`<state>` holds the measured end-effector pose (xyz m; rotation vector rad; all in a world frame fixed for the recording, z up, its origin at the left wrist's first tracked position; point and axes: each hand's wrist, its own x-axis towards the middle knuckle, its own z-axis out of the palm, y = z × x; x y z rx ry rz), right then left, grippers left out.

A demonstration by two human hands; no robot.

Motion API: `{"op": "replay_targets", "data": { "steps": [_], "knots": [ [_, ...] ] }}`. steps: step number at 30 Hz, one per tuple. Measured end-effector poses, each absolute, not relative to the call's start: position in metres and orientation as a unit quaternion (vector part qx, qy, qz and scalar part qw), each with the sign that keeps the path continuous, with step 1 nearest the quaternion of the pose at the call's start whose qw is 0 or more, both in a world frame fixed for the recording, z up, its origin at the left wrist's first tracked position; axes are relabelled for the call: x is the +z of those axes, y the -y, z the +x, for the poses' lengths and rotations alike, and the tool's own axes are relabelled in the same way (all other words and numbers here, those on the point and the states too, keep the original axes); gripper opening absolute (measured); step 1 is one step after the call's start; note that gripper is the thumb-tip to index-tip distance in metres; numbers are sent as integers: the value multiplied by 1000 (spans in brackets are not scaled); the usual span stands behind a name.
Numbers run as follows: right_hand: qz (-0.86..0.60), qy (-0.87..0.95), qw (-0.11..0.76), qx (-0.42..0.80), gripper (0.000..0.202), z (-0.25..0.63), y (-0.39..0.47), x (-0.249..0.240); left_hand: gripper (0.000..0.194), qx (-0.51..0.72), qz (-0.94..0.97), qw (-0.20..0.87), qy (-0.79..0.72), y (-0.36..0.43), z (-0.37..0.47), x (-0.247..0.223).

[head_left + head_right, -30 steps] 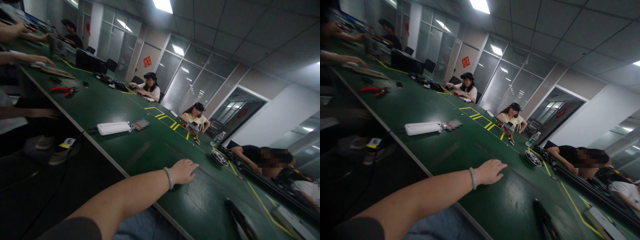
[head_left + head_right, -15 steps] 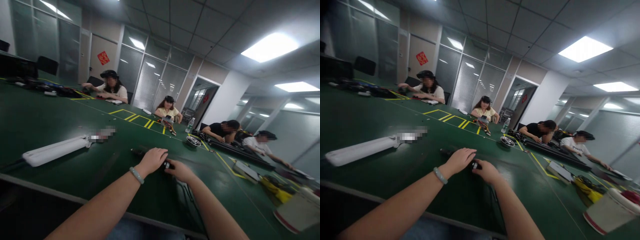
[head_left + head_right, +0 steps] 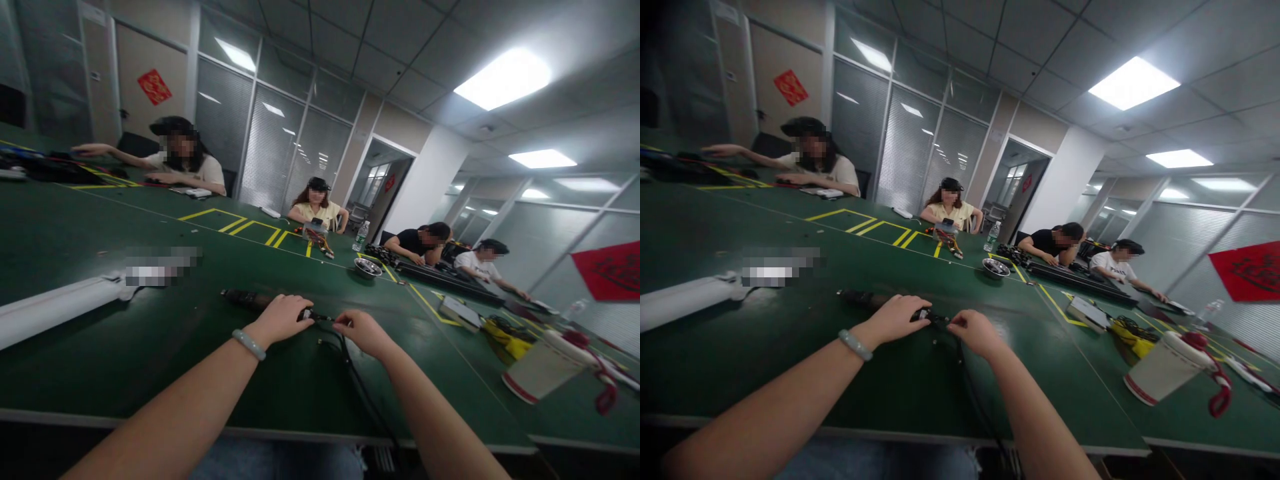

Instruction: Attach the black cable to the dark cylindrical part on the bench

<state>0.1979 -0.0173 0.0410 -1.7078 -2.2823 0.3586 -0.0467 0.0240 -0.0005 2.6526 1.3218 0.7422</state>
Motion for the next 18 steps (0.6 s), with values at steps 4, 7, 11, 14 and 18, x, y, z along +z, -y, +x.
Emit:
{"op": "replay_targets", "data": {
  "steps": [4, 7, 11, 14, 18],
  "knots": [
    [-582, 798, 54, 146, 28, 191, 34, 38, 43, 244, 875, 20, -418, -19, -38, -2],
    [-582, 799, 47, 141, 23, 179, 36, 34, 34, 246, 878, 1, -410, -13, -33, -1],
    [-542, 810, 67, 216, 20, 172, 26, 33, 23, 242, 880, -10, -410, -8, -29, 4],
    [-527, 771, 159, 319, 19, 173, 13, 25, 20, 235, 882, -8, -408, -9, -28, 6],
    [-568, 713, 259, 320, 16, 176, 0, 5, 20, 229, 883, -16, -410, -9, -27, 7]
  ]
}}
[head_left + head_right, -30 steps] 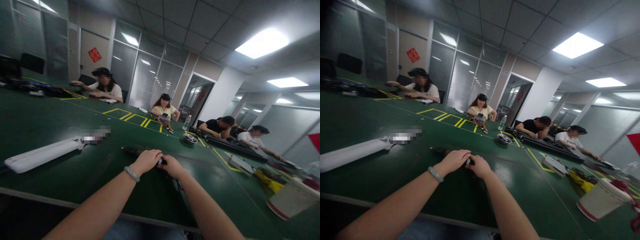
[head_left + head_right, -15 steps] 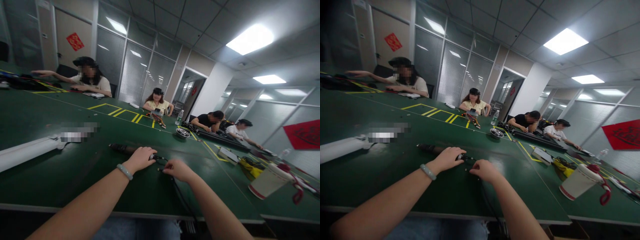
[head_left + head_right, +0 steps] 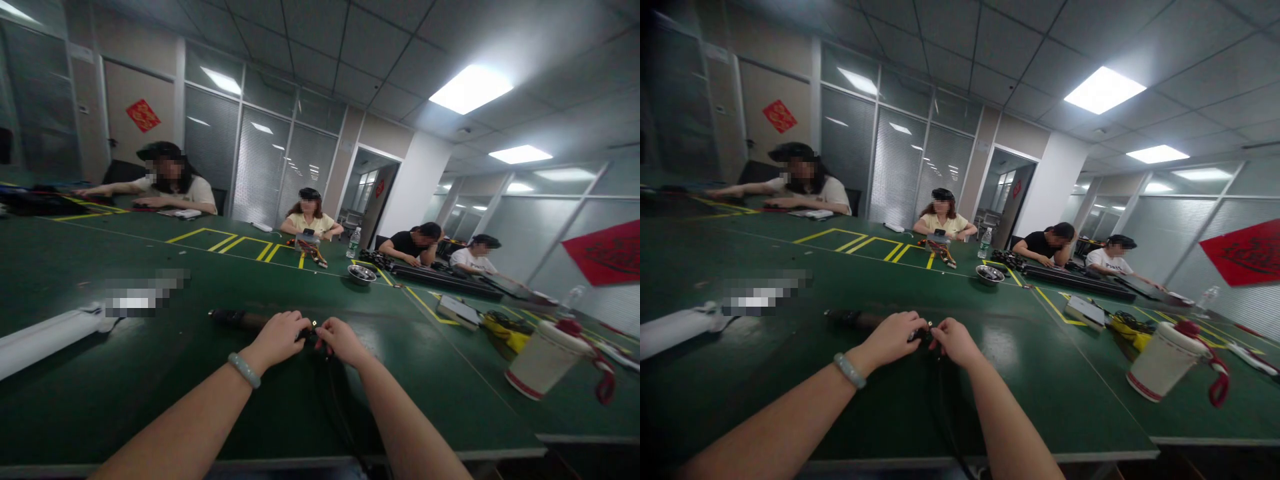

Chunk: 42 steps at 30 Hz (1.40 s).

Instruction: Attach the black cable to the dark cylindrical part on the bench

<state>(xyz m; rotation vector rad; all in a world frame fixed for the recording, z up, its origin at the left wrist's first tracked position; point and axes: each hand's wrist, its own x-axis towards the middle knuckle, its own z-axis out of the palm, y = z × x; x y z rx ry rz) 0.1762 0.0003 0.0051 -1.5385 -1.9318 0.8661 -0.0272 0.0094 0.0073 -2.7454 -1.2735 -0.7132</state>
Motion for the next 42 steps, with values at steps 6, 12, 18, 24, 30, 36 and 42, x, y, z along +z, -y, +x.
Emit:
{"op": "replay_targets", "data": {
  "steps": [6, 12, 18, 24, 30, 36, 42],
  "knots": [
    [-566, 732, 271, 266, 12, 188, 8, -10, 16, -225, -888, 14, 401, -3, -23, 9],
    [-589, 733, 256, 226, 11, 192, 15, -6, 11, -221, -888, 29, 403, -5, -13, 4],
    [-620, 736, 233, 139, 12, 190, 20, 1, 9, -224, -891, 32, 393, -3, -9, 4],
    [-618, 750, 215, 96, 12, 187, 23, 5, 11, -240, -890, 8, 387, -3, -11, 4],
    [-607, 767, 197, 59, 14, 185, 25, 8, 11, -243, -895, 5, 373, -7, -13, 1],
    [-610, 772, 176, 25, 14, 181, 27, 10, 12, -232, -900, 7, 369, -5, -13, 3],
    [-624, 760, 181, 20, 18, 177, 28, 7, 11, -226, -898, 16, 378, -2, -10, 5]
  ]
}}
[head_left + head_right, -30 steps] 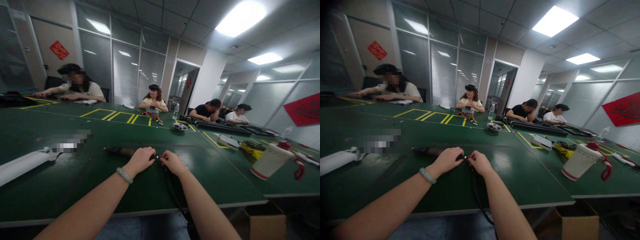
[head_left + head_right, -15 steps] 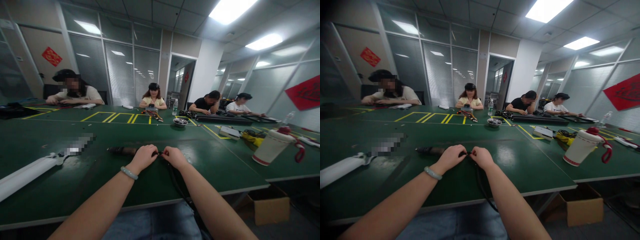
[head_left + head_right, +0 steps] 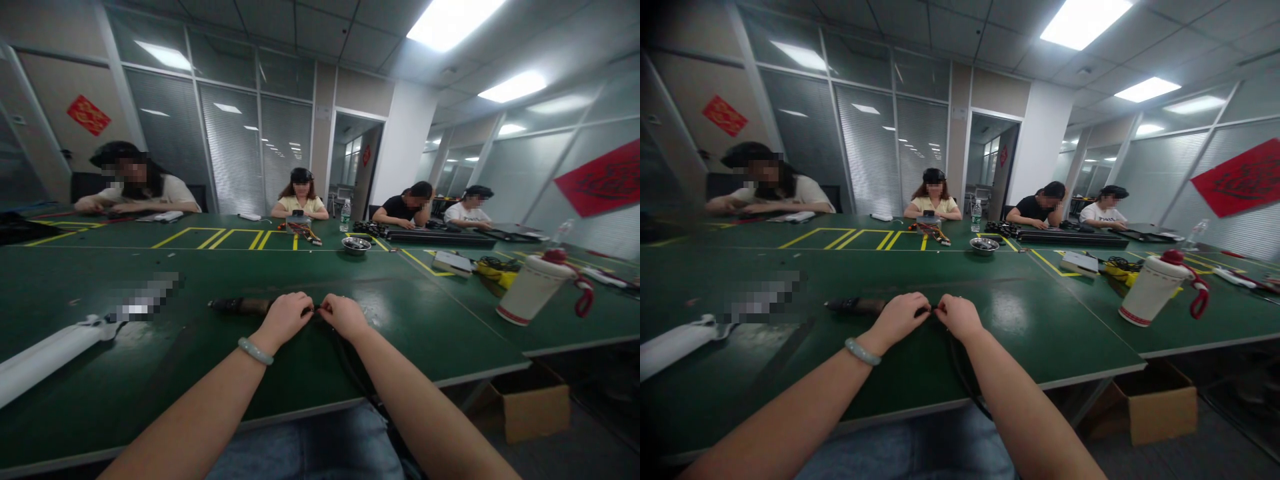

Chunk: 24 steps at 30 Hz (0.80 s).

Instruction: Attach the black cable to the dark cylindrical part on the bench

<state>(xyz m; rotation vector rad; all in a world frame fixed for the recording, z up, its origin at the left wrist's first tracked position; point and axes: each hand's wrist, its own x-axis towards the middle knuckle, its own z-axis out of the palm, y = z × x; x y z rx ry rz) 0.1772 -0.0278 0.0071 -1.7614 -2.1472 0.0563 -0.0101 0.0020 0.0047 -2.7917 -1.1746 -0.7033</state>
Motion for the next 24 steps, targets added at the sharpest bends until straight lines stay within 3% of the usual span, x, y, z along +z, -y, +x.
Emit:
{"op": "replay_targets", "data": {
  "steps": [24],
  "knots": [
    [-626, 752, 197, 53, 19, 177, 21, -4, 12, -265, -884, 0, 386, -9, -8, -6]
  ]
}}
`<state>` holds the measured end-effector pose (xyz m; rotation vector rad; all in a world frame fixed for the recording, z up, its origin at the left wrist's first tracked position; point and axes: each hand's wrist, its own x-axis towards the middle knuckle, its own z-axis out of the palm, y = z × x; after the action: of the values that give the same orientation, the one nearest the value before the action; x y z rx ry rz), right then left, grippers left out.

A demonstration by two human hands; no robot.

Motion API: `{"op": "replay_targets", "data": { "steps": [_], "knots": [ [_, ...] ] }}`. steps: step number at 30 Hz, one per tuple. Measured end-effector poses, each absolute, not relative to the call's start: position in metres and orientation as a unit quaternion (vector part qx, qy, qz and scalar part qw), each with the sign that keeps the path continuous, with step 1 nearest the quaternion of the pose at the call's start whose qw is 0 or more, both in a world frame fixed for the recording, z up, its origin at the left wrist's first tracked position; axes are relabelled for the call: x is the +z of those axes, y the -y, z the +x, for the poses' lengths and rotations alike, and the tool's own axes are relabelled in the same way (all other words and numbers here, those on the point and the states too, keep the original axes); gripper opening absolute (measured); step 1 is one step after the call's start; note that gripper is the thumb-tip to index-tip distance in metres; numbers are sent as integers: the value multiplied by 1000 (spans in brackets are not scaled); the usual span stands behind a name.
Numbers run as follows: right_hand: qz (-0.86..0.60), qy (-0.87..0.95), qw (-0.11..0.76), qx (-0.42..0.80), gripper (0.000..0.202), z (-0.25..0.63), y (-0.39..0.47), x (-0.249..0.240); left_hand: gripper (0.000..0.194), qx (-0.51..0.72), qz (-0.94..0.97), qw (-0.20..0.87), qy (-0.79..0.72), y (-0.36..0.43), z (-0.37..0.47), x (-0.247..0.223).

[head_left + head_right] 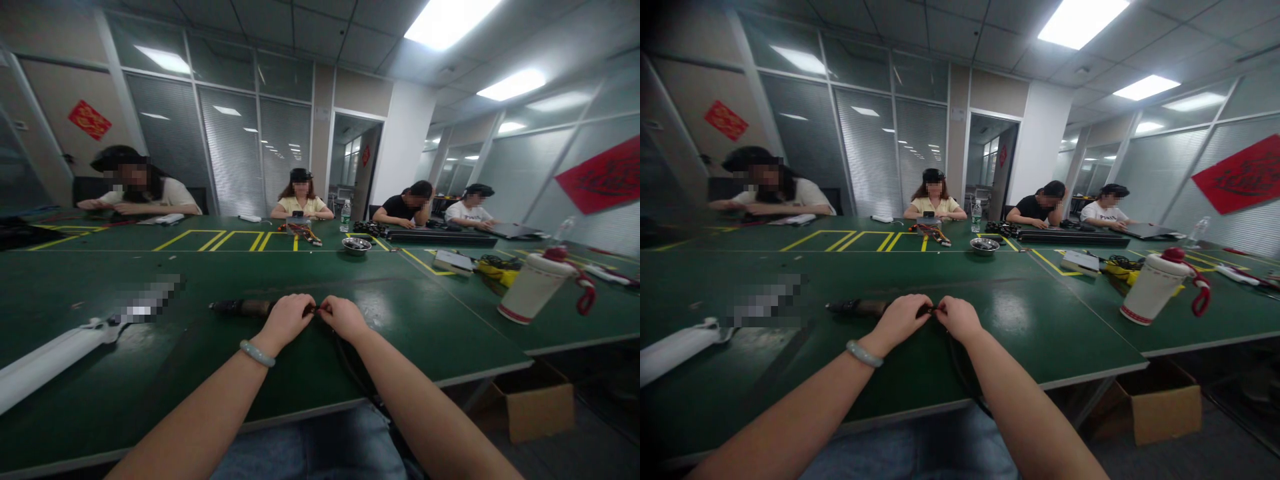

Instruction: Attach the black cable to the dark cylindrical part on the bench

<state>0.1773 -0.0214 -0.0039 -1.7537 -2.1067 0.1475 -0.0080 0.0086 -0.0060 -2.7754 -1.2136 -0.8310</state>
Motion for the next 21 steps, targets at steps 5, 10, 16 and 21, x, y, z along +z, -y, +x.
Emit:
{"op": "replay_targets", "data": {
  "steps": [5, 10, 16, 21],
  "knots": [
    [-619, 753, 213, 70, 18, 180, 21, -4, 12, -281, -872, -8, 401, -7, -9, -6],
    [-607, 761, 214, 79, 18, 182, 20, -7, 8, -276, -885, -2, 374, -8, -9, -6],
    [-612, 757, 214, 81, 19, 182, 18, -8, 10, -269, -889, 5, 372, -8, -9, -6],
    [-612, 754, 221, 88, 17, 182, 18, -8, 14, -276, -886, -4, 373, -6, -9, -3]
  ]
}}
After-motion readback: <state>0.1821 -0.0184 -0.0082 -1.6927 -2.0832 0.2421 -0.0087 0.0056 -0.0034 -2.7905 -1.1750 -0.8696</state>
